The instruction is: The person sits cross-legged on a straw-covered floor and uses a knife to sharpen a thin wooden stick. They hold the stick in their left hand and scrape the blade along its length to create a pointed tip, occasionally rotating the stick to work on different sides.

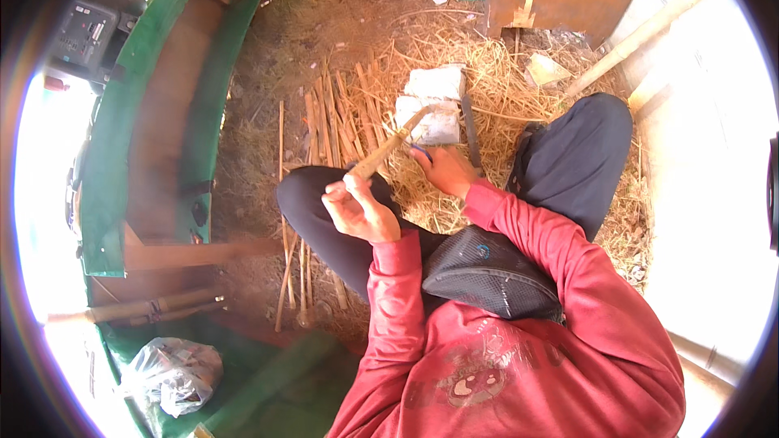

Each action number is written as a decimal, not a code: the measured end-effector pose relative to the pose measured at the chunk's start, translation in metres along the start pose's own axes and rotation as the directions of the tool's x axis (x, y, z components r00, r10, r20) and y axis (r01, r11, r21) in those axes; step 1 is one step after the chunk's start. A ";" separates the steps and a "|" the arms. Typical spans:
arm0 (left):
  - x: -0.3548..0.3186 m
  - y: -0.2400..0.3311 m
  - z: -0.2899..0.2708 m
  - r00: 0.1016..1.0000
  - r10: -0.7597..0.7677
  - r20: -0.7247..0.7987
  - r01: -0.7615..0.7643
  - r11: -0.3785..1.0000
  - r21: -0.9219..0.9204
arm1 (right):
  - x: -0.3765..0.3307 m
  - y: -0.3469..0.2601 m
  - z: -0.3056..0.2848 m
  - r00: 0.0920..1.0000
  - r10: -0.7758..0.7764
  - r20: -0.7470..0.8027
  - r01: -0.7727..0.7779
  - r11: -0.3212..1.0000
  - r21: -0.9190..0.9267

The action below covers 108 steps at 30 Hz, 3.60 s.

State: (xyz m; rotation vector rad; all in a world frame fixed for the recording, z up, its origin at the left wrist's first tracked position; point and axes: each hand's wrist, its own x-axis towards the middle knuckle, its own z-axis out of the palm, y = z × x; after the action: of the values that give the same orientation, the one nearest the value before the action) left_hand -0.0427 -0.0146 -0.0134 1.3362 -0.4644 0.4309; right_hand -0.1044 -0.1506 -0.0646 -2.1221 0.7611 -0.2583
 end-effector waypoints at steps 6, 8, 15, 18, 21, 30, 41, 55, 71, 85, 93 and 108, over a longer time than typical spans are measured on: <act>0.000 -0.003 -0.004 0.999 0.052 0.007 -0.052 0.999 -0.014 | -0.025 -0.064 -0.018 0.980 -0.194 0.043 0.183 0.965 0.188; -0.002 -0.005 -0.004 0.996 0.077 0.042 -0.078 0.997 0.017 | -0.021 -0.052 -0.009 0.984 -0.174 -0.037 0.178 0.948 0.265; -0.002 0.001 -0.007 0.997 0.064 -0.048 -0.063 0.998 0.027 | -0.025 -0.047 0.009 0.987 -0.145 -0.071 0.153 0.980 0.124; -0.002 0.003 -0.005 0.999 0.019 -0.051 -0.018 1.000 0.016 | -0.021 -0.041 0.015 0.985 -0.149 -0.092 0.158 0.982 0.107; -0.001 0.002 -0.011 1.000 0.008 -0.025 -0.007 0.999 0.052 | -0.021 -0.045 0.010 0.984 -0.150 -0.099 0.156 0.987 0.050; 0.004 0.009 -0.008 0.999 -0.017 -0.033 0.017 1.000 -0.006 | -0.024 -0.047 0.018 0.987 -0.134 -0.090 0.124 0.986 -0.109; 0.015 0.008 0.003 0.995 -0.094 0.029 0.095 0.995 -0.031 | -0.030 0.001 -0.005 0.994 -0.100 -0.046 0.103 0.992 0.078; 0.006 0.003 0.004 0.998 -0.008 0.059 0.011 0.999 -0.049 | -0.009 0.002 0.014 0.994 -0.082 -0.065 0.083 0.997 0.000; 0.007 -0.007 -0.003 0.992 0.097 0.084 -0.098 0.995 0.011 | -0.030 -0.043 -0.012 0.928 -0.368 -0.056 0.370 0.896 0.245; 0.006 0.010 0.005 0.995 0.022 0.098 -0.028 0.998 0.057 | -0.015 -0.008 0.005 0.999 0.017 -0.047 -0.020 0.998 -0.061; 0.003 0.010 0.011 0.993 0.022 0.117 -0.024 1.000 0.012 | 0.001 0.014 0.034 0.981 -0.010 -0.195 0.024 0.997 0.069; 0.008 -0.001 0.002 0.998 -0.021 0.056 0.021 1.000 0.008 | -0.008 -0.013 0.029 0.945 -0.276 -0.175 0.273 0.961 -0.043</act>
State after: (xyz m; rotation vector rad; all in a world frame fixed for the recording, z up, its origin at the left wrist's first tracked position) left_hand -0.0359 -0.0167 -0.0093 1.3624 -0.4955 0.3791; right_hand -0.0924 -0.1212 -0.0716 -2.2423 0.5676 -0.6015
